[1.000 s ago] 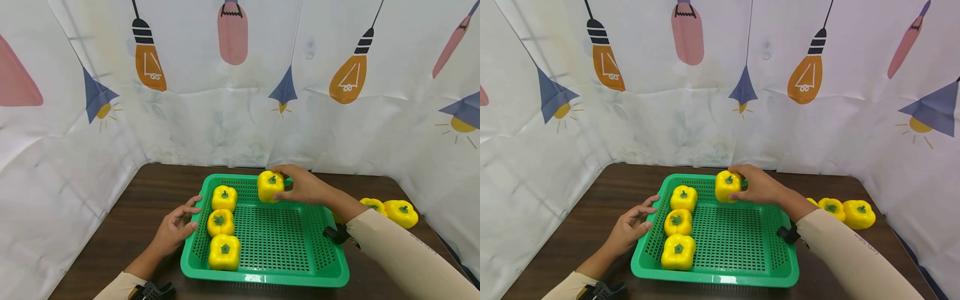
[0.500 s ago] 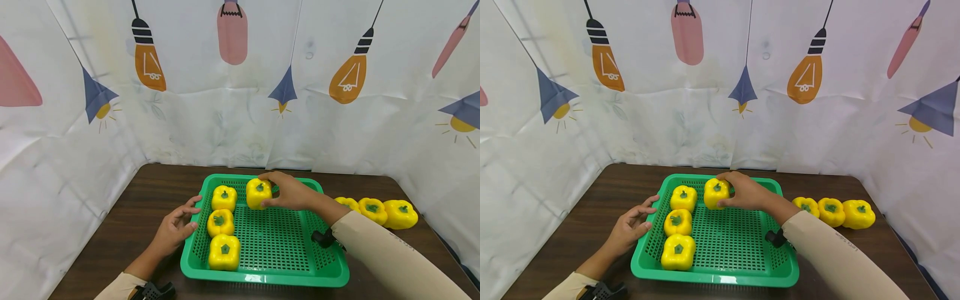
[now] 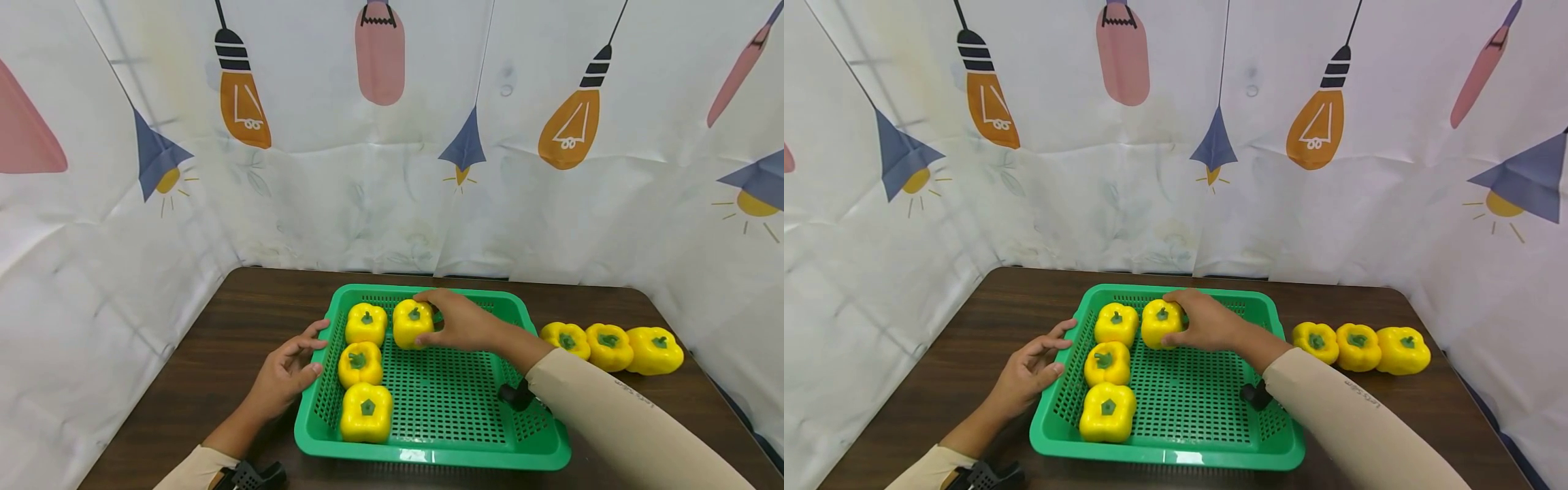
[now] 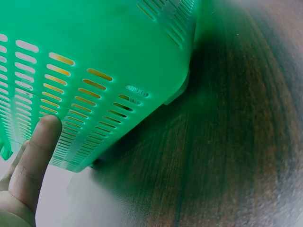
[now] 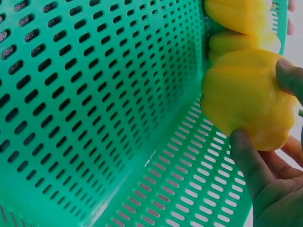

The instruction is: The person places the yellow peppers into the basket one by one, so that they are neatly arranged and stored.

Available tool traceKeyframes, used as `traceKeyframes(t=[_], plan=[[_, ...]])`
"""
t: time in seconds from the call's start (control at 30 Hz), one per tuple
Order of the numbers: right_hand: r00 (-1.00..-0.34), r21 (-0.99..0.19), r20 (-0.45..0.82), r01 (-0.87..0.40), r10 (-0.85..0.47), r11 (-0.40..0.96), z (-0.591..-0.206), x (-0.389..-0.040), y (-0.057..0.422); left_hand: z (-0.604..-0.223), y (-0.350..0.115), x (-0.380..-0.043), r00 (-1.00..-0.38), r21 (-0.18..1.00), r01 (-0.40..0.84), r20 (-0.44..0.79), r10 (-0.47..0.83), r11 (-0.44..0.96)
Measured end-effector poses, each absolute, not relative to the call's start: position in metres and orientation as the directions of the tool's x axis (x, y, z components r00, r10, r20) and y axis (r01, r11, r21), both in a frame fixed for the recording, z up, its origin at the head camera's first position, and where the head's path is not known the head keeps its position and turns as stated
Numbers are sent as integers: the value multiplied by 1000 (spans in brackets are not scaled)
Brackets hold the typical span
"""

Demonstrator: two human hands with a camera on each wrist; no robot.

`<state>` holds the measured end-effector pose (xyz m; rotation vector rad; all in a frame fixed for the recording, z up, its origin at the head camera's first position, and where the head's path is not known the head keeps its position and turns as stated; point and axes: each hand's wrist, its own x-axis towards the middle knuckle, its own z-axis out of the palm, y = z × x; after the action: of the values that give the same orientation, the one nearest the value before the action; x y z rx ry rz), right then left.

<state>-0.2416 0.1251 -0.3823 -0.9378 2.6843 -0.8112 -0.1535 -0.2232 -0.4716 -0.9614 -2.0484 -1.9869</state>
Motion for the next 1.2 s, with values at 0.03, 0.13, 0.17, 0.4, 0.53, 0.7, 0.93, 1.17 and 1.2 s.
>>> traceKeyframes(t=[0.03,0.13,0.17,0.4,0.53,0.7,0.93,1.17,1.2], plan=[[-786,-542,8,-523,-618,658,-384,-242,124,-472,-223,-154,-789,853,518,507,347,-70],[-790,-533,13,-524,-613,664,-387,-243,122,-472,-223,-153,-790,853,518,507,346,-67],[-792,-532,16,-523,-610,666,-388,-243,121,-472,-223,-153,-790,853,518,506,346,-66],[-799,-521,35,-527,-601,671,-392,-240,118,-472,-223,-153,-790,856,512,505,349,-79],[-801,-516,25,-523,-598,679,-394,-237,117,-474,-223,-153,-796,860,503,499,344,-85],[-809,-512,17,-512,-588,690,-395,-236,115,-474,-223,-154,-796,860,502,500,341,-89],[-813,-495,13,-512,-582,703,-397,-237,114,-475,-223,-154,-799,862,500,495,342,-81],[-810,-462,9,-523,-586,716,-399,-237,111,-474,-223,-153,-799,860,504,500,336,-80],[-811,-456,6,-523,-585,720,-399,-237,111,-474,-223,-154,-798,860,505,500,336,-81]])
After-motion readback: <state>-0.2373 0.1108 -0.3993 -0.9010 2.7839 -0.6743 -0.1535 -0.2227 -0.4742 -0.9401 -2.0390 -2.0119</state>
